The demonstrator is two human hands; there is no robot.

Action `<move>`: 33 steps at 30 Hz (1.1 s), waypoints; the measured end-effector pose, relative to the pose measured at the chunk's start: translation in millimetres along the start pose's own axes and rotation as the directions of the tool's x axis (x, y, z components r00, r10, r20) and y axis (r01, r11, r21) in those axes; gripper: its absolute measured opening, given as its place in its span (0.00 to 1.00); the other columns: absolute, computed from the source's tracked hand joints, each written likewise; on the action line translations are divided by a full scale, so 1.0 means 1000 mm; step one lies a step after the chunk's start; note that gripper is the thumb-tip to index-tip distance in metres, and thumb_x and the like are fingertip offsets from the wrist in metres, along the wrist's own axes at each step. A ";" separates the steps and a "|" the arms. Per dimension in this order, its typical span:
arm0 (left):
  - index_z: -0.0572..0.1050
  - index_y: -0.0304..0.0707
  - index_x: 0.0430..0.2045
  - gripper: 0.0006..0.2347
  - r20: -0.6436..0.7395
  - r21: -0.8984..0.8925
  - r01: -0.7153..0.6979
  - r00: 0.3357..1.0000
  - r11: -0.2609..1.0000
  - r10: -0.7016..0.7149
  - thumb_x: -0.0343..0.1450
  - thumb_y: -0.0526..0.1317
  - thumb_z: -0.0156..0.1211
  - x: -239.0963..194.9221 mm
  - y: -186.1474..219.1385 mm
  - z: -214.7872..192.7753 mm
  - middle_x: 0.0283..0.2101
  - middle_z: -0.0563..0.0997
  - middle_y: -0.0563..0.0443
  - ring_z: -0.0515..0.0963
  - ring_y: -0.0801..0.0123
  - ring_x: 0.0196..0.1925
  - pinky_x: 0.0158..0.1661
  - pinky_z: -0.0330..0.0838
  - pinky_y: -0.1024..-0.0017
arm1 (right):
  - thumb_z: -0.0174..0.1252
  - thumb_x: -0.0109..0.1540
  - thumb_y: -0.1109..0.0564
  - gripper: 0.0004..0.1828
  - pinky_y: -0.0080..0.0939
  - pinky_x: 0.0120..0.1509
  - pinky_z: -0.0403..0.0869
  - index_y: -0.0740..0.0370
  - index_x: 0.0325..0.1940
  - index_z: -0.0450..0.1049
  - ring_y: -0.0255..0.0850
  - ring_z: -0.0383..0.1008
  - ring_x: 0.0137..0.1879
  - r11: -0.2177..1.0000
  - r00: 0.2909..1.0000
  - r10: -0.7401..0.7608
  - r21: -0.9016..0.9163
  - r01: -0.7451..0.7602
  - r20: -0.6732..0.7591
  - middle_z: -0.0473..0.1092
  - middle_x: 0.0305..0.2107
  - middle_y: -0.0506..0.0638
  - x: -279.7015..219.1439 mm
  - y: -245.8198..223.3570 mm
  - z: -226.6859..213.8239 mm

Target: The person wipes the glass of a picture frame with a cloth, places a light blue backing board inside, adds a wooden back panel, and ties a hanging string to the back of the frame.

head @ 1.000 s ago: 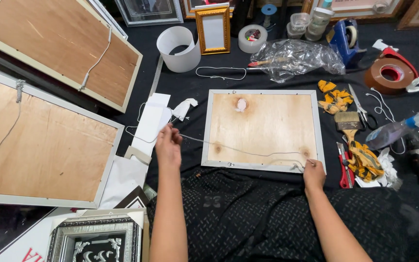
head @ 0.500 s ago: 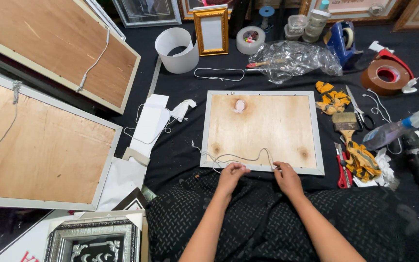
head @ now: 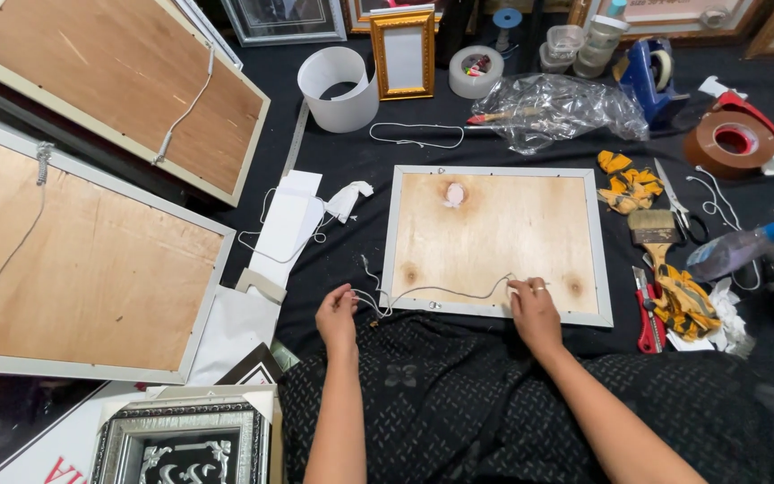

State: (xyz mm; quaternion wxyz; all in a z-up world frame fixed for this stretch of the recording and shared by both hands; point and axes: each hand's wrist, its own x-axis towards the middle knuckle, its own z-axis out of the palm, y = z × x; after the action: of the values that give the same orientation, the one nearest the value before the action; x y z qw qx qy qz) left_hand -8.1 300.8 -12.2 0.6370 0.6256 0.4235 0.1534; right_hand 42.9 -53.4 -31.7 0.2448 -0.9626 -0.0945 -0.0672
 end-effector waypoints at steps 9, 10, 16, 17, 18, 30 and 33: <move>0.82 0.40 0.43 0.11 0.101 0.424 -0.159 0.987 0.892 0.128 0.69 0.28 0.59 -0.013 0.022 -0.012 0.41 0.85 0.43 0.86 0.60 0.45 0.44 0.82 0.67 | 0.60 0.64 0.55 0.11 0.53 0.52 0.81 0.59 0.49 0.73 0.56 0.77 0.52 1.000 0.917 -0.016 0.021 0.008 0.398 0.67 0.46 0.54 0.038 -0.034 0.084; 0.82 0.40 0.43 0.11 0.096 0.424 -0.155 0.987 0.892 0.126 0.69 0.28 0.59 -0.010 0.022 -0.016 0.41 0.85 0.43 0.86 0.60 0.45 0.44 0.82 0.67 | 0.60 0.64 0.55 0.11 0.53 0.52 0.81 0.59 0.49 0.73 0.56 0.77 0.52 1.000 0.916 -0.020 0.022 0.012 0.402 0.67 0.46 0.54 0.042 -0.024 0.097; 0.82 0.45 0.30 0.03 -0.101 0.585 -0.275 0.909 0.763 0.405 0.69 0.40 0.69 0.005 0.013 -0.023 0.37 0.77 0.55 0.79 0.59 0.45 0.45 0.75 0.66 | 0.59 0.65 0.55 0.07 0.49 0.53 0.80 0.60 0.42 0.72 0.54 0.80 0.50 0.981 0.879 -0.054 -0.141 0.136 0.475 0.70 0.42 0.55 0.069 0.021 0.133; 0.81 0.45 0.31 0.03 -0.117 0.556 -0.292 0.900 0.779 0.421 0.70 0.40 0.67 0.008 0.011 -0.021 0.40 0.78 0.55 0.79 0.58 0.47 0.48 0.75 0.64 | 0.57 0.67 0.52 0.09 0.51 0.49 0.79 0.59 0.41 0.72 0.56 0.81 0.47 0.998 0.897 0.051 -0.058 -0.029 0.439 0.73 0.38 0.56 0.082 0.038 0.137; 0.80 0.45 0.32 0.03 -0.136 0.527 -0.307 0.890 0.793 0.436 0.72 0.40 0.65 0.011 0.009 -0.021 0.43 0.79 0.55 0.79 0.57 0.50 0.50 0.74 0.62 | 0.54 0.68 0.49 0.12 0.53 0.44 0.78 0.59 0.40 0.72 0.58 0.81 0.44 0.982 0.897 0.158 0.033 -0.188 0.413 0.75 0.33 0.57 0.095 0.054 0.143; 0.75 0.41 0.29 0.07 0.202 0.230 0.274 0.925 0.934 -0.322 0.74 0.42 0.56 0.016 0.027 -0.017 0.21 0.70 0.52 0.71 0.72 0.23 0.31 0.65 0.72 | 0.40 0.67 0.68 0.16 0.28 0.42 0.84 0.50 0.54 0.57 0.32 0.76 0.31 0.149 0.355 0.935 0.925 -0.348 -0.017 0.70 0.39 0.50 0.162 0.116 0.009; 0.74 0.30 0.45 0.12 0.078 -0.060 0.245 0.968 0.968 -0.240 0.71 0.39 0.58 0.036 -0.005 -0.013 0.29 0.73 0.46 0.72 0.71 0.26 0.25 0.75 0.76 | 0.51 0.66 0.67 0.20 0.48 0.31 0.76 0.74 0.63 0.64 0.47 0.74 0.24 0.531 0.817 0.499 0.644 -0.552 0.290 0.70 0.23 0.60 0.134 0.106 0.025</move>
State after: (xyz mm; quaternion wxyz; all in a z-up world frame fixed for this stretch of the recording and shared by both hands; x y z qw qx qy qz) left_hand 1.9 334.7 -27.3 0.6865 0.5518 0.4688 0.0667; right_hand 198.1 -112.7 -78.8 0.5968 -0.7791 0.1725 0.0844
